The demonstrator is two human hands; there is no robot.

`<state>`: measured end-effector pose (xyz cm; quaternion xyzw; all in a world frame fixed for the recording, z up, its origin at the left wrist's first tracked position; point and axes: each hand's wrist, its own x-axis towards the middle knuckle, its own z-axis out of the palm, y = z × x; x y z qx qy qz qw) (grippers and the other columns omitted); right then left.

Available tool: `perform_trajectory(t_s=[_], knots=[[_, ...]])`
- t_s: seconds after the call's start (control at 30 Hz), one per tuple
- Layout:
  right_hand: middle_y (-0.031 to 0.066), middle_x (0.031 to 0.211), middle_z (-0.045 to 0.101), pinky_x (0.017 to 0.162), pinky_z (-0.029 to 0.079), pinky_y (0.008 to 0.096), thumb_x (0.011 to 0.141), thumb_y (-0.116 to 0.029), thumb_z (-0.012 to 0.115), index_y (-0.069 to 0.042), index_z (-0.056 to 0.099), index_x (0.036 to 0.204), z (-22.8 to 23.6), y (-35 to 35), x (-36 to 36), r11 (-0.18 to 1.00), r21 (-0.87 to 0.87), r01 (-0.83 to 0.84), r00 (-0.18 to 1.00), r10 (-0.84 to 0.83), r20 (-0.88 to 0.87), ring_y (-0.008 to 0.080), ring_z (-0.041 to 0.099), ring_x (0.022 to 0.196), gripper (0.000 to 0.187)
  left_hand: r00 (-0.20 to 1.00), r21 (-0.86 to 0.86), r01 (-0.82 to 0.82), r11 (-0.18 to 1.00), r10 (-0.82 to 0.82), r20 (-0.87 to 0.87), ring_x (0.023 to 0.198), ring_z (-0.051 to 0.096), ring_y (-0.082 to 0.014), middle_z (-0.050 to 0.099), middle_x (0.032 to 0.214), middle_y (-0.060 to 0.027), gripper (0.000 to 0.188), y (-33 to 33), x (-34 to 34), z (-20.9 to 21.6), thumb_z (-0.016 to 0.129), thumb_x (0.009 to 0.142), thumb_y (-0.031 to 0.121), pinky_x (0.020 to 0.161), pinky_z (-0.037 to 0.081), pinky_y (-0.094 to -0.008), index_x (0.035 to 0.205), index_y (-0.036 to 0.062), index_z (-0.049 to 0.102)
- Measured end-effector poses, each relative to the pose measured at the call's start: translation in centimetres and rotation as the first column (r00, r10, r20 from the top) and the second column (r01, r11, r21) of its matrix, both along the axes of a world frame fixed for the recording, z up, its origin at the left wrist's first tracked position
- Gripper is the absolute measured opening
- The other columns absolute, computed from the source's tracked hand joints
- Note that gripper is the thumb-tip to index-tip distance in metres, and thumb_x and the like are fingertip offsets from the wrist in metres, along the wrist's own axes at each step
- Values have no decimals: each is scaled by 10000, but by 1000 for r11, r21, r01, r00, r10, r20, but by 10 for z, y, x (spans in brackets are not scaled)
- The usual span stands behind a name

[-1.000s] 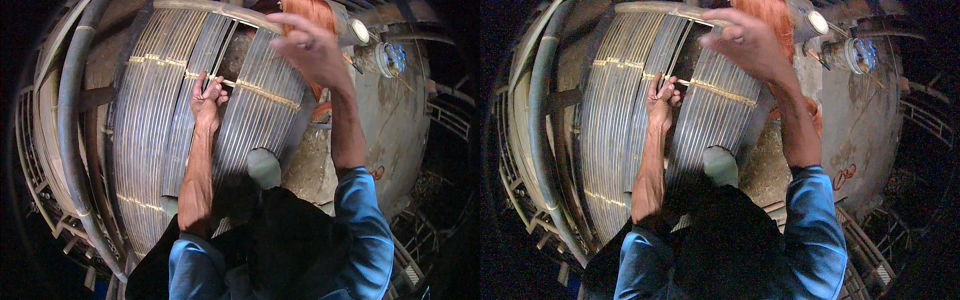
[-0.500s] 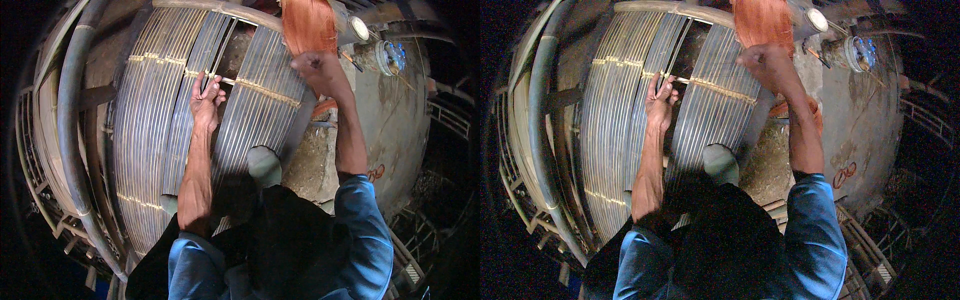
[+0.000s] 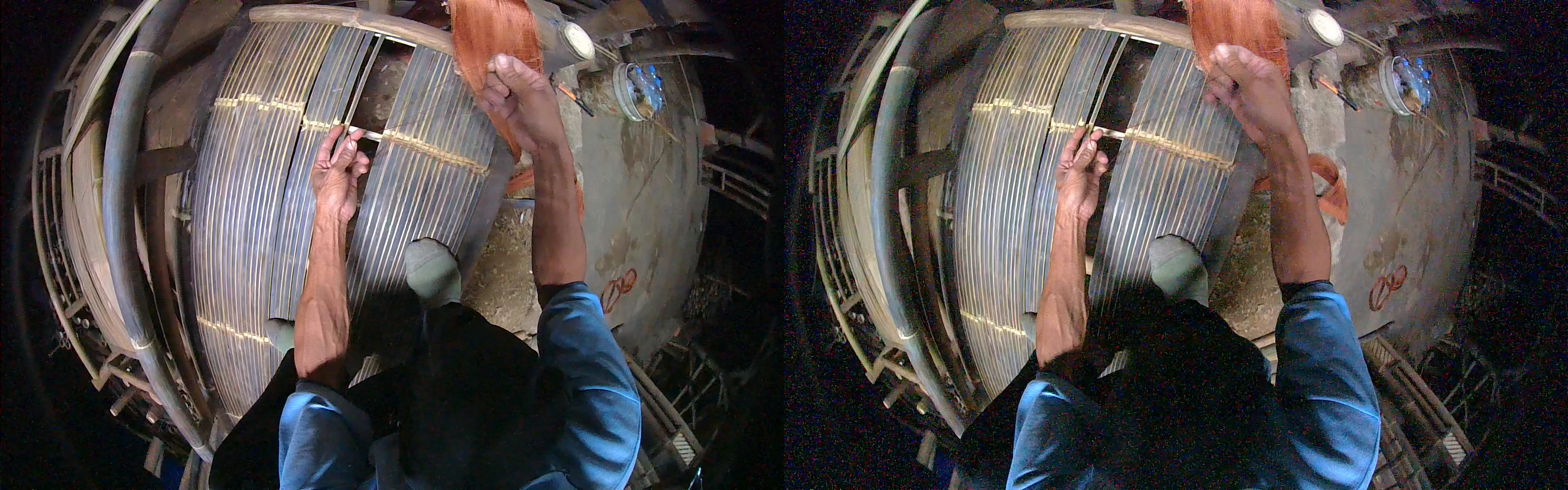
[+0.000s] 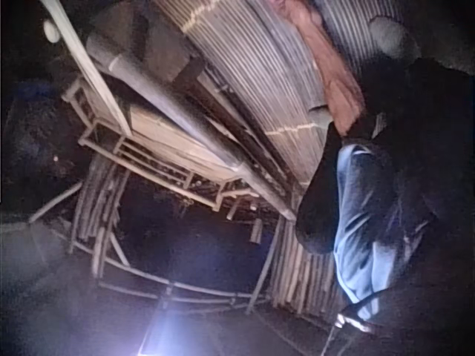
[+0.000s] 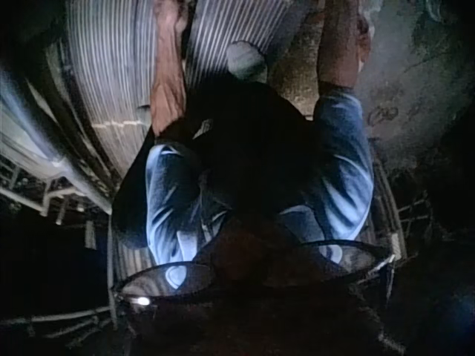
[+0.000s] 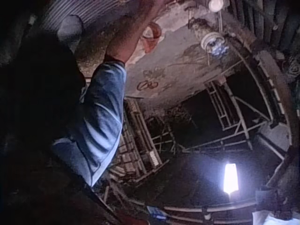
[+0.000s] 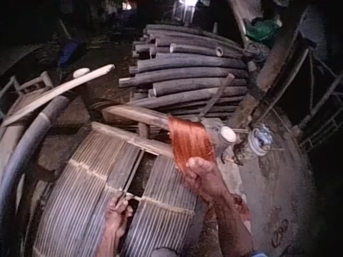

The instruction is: The person weaves a bamboo mat by threading a long thin strand of bamboo through the existing warp, pulling it tight and positioning it.

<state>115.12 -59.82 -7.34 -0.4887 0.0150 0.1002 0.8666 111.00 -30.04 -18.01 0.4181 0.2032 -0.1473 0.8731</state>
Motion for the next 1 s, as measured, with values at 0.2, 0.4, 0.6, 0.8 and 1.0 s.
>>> perform_trajectory(t_s=[0.2, 0.4, 0.6, 0.8, 1.0], knots=[[47, 915, 717, 813, 532, 372, 937, -318, 670, -34, 722, 1073, 10, 3, -8, -339, -937, -89, 935, 296, -196, 212, 666, 830, 319, 999, -66, -40, 997, 40, -6, 676, 645, -148, 657, 1217, -200, 480, 1, -2, 1, 599, 948, -18, 569, 568, -241, 1400, 5, 437], [-13, 727, 613, 553, 436, 300, 989, -278, 574, -49, 706, 1114, 42, -19, -5, 629, -755, 186, 975, -23, 221, 89, 540, 597, 292, 1000, -42, -14, 999, 15, 10, 674, 634, -154, 648, 1231, -208, 600, 1, -1, 0, 610, 933, -37, 566, 558, -236, 1471, 35, 355], [-64, 686, 495, 532, 344, 225, 1035, -286, 497, -52, 531, 1378, 104, -21, -21, 929, -356, -97, 949, 194, 249, 39, 437, 597, 417, 990, -34, 14, 999, -9, 139, 712, 656, -168, 459, 1483, -189, 946, -12, 12, 31, 640, 910, -44, 596, 582, -246, 1588, 159, 12], [58, 990, 700, 879, 491, 267, 956, -158, 631, 47, 563, 1314, 124, 19, -32, 709, -661, -246, 922, 381, 65, 136, 654, 980, 417, 882, 264, 153, 952, -252, 398, 774, 659, -121, 551, 1388, -223, 1015, -28, 28, 95, 701, 836, -69, 663, 582, -253, 1588, 119, 46], [118, 1150, 699, 918, 442, 308, 959, -179, 615, -5, 544, 1346, 154, 37, -39, 759, -569, -317, 839, 504, 205, 164, 624, 1049, 430, 783, 669, 162, 725, -507, 360, 731, 639, -126, 728, 1092, -175, 913, -40, 18, 128, 731, 797, -56, 695, 539, -260, 1562, 78, 251]])
